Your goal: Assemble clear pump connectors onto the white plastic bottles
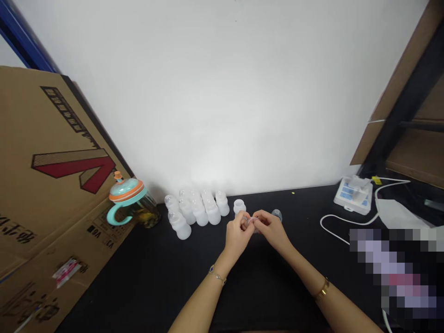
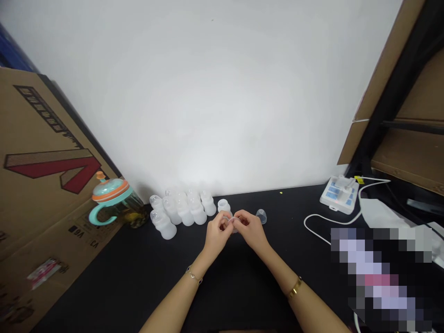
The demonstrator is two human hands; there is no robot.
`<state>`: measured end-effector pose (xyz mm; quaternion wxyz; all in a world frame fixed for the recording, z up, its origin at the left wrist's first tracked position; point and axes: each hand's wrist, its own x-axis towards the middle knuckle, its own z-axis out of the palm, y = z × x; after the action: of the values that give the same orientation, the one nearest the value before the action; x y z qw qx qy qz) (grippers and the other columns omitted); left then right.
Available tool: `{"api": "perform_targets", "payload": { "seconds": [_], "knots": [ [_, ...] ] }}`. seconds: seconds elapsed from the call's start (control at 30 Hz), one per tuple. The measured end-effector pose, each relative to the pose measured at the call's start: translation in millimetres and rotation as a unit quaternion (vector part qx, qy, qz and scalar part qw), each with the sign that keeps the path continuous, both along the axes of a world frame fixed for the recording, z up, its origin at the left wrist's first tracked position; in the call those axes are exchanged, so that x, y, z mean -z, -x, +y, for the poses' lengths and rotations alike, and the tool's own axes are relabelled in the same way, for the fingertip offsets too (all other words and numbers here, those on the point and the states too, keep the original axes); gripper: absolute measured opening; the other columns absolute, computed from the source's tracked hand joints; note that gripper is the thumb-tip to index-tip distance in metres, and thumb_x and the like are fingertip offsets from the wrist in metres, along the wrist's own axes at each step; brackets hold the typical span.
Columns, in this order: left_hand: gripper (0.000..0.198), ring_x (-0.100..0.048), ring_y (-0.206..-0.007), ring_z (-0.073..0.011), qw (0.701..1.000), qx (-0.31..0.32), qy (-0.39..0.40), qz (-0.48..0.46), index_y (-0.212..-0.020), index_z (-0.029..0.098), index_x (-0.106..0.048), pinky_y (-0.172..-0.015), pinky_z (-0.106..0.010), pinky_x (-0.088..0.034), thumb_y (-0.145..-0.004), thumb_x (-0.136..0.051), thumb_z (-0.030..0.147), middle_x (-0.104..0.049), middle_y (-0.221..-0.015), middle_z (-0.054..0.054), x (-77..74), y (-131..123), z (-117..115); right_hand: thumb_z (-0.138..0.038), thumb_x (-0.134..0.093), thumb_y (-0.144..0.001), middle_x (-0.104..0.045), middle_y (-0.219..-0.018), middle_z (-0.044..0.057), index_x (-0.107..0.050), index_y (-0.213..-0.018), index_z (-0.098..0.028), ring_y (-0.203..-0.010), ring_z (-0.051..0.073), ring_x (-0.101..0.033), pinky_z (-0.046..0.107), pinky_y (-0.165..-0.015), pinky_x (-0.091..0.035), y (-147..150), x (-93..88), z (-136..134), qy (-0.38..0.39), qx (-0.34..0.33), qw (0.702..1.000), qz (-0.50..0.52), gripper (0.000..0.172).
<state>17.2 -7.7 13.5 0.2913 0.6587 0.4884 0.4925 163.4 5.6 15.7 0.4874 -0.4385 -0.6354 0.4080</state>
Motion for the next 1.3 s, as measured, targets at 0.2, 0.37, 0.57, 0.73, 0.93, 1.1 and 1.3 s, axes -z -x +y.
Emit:
{"api": "perform_targets", "payload": {
  "seconds": [0.2, 0.37, 0.57, 0.73, 0.93, 1.1, 1.3],
  "knots": [
    [0.010, -0.041, -0.047, -0.0093, 1.000, 0.008, -0.001, -0.003, -0.085, 0.022, -0.055, -0.051, -0.020, -0.033, -0.088, -0.056, 0.031, -0.042, -0.051, 0.010, 1.0, 0.4, 0.6, -0.033, -0.061, -0.079, -0.056, -0.057, -0.002, -0.067, -0.075, -0.024, -0.055, 0.017, -0.050, 0.028, -0.054, -0.043, -0.8, 3.4, 2.4, -0.007, 0.009, 1.000, -0.007, 0.012],
    [0.010, -0.043, -0.045, -0.0094, 1.000, 0.014, 0.011, 0.003, -0.085, 0.022, -0.055, -0.050, -0.019, -0.033, -0.089, -0.057, 0.031, -0.044, -0.049, 0.011, 0.9, 1.0, 0.7, -0.032, -0.061, -0.078, -0.056, -0.057, -0.002, -0.069, -0.075, -0.023, -0.055, 0.016, -0.050, 0.028, -0.054, -0.040, -1.5, 3.0, 3.1, -0.019, 0.019, 0.999, -0.025, 0.012],
    [0.017, -0.053, -0.046, -0.0118, 1.000, -0.006, 0.008, 0.013, -0.094, 0.022, -0.060, -0.050, -0.020, -0.037, -0.094, -0.055, 0.038, -0.054, -0.052, 0.008, 2.4, 1.5, 0.4, -0.035, -0.060, -0.084, -0.060, -0.062, -0.001, -0.070, -0.081, -0.023, -0.057, 0.017, -0.053, 0.028, -0.056, -0.041, -1.1, -3.4, -1.7, -0.040, 0.038, 0.997, -0.049, 0.016],
    [0.027, -0.058, -0.045, -0.0135, 1.000, -0.007, 0.019, -0.003, -0.110, 0.022, -0.062, -0.051, -0.021, -0.041, -0.099, -0.049, 0.043, -0.059, -0.053, 0.007, -1.9, 2.1, -4.0, -0.045, -0.064, -0.088, -0.066, -0.072, 0.000, -0.069, -0.109, -0.023, -0.061, 0.018, -0.059, 0.028, -0.058, -0.044, 0.0, -5.0, -4.0, -0.042, 0.043, 0.998, -0.018, 0.031],
    [0.029, -0.056, -0.046, -0.0141, 0.999, -0.032, -0.020, -0.022, -0.114, 0.021, -0.054, -0.051, -0.022, -0.041, -0.100, -0.049, 0.046, -0.060, -0.055, 0.006, -2.2, 3.3, -6.0, -0.046, -0.063, -0.090, -0.064, -0.073, 0.000, -0.071, -0.106, -0.022, -0.054, 0.013, -0.052, 0.024, -0.050, -0.036, 1.9, -11.1, -7.1, -0.053, 0.015, 0.998, -0.029, 0.030],
    [0.029, -0.061, -0.052, -0.0153, 0.999, -0.027, -0.025, 0.007, -0.112, 0.021, -0.058, -0.054, -0.023, -0.043, -0.101, -0.048, 0.047, -0.066, -0.062, 0.003, -0.7, 4.7, -6.1, -0.039, -0.060, -0.094, -0.066, -0.082, 0.002, -0.072, -0.110, -0.021, -0.056, 0.012, -0.052, 0.024, -0.053, -0.041, 0.9, -10.0, -8.0, -0.104, 0.027, 0.993, -0.045, 0.027],
    [0.027, -0.053, -0.049, -0.0129, 0.999, -0.035, -0.016, 0.027, -0.099, 0.021, -0.064, -0.051, -0.022, -0.039, -0.097, -0.055, 0.047, -0.063, -0.060, 0.003, 3.5, 4.8, -1.5, -0.031, -0.057, -0.097, -0.060, -0.086, 0.001, -0.069, -0.122, -0.023, -0.057, 0.011, -0.051, 0.025, -0.058, -0.045, -1.6, -6.2, -8.1, -0.167, 0.067, 0.979, -0.098, 0.029]
  ]
}}
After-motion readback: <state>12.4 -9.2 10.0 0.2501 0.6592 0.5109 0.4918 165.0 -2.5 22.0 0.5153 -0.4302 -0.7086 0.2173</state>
